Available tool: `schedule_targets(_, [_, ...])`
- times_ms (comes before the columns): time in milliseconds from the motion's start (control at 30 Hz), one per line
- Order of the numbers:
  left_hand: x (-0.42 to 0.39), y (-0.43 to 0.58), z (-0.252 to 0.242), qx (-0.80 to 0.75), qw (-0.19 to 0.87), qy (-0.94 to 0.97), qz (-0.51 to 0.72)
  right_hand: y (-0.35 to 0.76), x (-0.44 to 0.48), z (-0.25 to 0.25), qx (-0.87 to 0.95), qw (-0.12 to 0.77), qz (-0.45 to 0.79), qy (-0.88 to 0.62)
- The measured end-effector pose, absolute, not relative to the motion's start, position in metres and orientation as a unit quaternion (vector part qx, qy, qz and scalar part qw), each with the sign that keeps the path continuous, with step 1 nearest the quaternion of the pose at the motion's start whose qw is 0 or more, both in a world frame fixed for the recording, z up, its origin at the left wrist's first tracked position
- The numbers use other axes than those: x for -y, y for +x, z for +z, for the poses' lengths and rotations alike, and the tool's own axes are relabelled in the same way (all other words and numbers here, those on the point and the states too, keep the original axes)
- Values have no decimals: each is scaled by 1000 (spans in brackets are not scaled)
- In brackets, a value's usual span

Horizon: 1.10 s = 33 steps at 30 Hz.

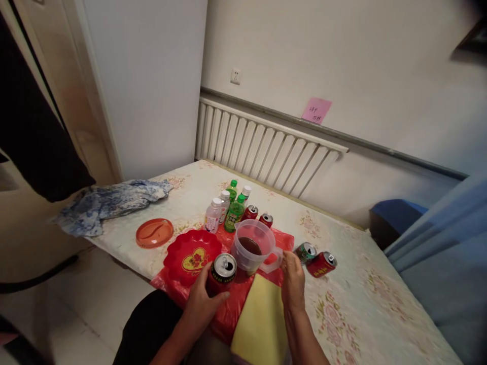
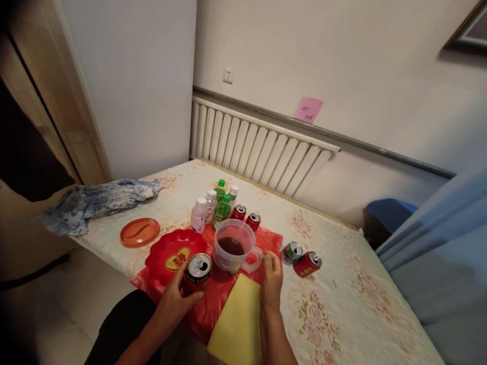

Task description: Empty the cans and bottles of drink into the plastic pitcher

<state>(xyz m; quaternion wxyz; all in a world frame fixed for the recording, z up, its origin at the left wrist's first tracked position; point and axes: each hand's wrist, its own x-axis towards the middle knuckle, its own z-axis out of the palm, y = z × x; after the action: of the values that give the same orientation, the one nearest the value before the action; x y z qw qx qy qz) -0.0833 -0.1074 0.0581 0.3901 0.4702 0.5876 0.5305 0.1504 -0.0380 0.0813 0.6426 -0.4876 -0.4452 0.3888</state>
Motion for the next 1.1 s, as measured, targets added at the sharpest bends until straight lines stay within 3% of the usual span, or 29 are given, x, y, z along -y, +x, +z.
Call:
schedule_targets(100, [120, -63, 54, -545, 428, 482, 537, 162, 63, 75, 413, 632, 354, -553])
schedule_targets(267, [128, -29, 41, -461, 491, 539, 505, 169, 113, 71, 528, 505, 503, -463])
schedule_targets(400, [129, -3, 40, -407, 527, 589, 458, 175, 137, 76, 570, 453, 516, -451])
schedule_targets(733, [124, 46, 48, -297, 597, 640, 381, 207, 153, 78, 579, 459, 417, -529])
schedule_targets(933, [99, 53, 20, -430, 351, 753, 353, 258, 140, 58, 529, 492, 344, -600])
schedule_targets(1100, [84, 56, -9, -445, 175, 818, 321, 312, 119, 38, 457, 529, 221, -680])
